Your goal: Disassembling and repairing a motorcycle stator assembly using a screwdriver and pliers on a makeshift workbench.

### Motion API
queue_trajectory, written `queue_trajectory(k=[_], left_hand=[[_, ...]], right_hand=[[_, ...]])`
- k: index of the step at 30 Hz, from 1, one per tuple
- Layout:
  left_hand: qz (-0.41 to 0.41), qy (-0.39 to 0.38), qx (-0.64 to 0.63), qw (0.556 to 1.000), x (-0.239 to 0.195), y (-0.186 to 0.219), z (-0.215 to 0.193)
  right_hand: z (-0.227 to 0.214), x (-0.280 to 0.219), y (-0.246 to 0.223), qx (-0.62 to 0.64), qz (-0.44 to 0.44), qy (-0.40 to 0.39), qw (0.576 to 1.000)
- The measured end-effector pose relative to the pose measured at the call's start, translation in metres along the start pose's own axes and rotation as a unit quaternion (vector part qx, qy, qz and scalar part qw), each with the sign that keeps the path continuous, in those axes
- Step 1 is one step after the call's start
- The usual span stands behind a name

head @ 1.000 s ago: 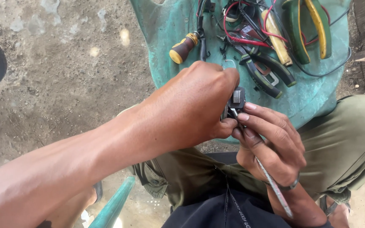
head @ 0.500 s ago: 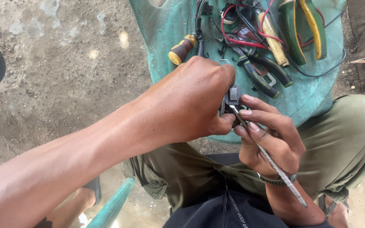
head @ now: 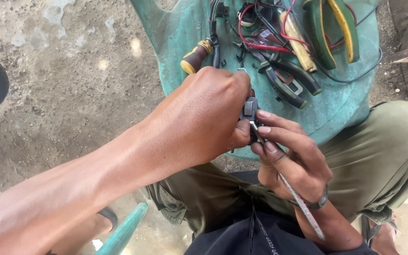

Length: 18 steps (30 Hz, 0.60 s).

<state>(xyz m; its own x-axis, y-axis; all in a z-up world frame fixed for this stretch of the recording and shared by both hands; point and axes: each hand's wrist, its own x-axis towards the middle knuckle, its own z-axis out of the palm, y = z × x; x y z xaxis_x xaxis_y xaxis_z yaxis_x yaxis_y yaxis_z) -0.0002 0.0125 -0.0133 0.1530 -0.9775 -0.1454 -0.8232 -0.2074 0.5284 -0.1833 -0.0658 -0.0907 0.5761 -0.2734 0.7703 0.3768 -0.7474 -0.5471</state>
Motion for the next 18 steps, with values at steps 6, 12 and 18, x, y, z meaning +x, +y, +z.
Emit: queue_trajectory(k=[6,12,18], left_hand=[[0.055,0.032,-0.006,0.998,-0.003,-0.002,0.003],[0.089,-0.019,-0.019,0.996,-0.011,-0.007,-0.013],[0.122,-0.025,-0.037,0.991,-0.012,-0.010,-0.019]], right_hand=[[0.008,-0.009,0.004,0.010,0.006,0.039,0.999],[0.000,-0.007,0.012,0.098,0.124,0.073,0.985],[0.003,0.001,0.010,0.127,0.158,0.074,0.977]])
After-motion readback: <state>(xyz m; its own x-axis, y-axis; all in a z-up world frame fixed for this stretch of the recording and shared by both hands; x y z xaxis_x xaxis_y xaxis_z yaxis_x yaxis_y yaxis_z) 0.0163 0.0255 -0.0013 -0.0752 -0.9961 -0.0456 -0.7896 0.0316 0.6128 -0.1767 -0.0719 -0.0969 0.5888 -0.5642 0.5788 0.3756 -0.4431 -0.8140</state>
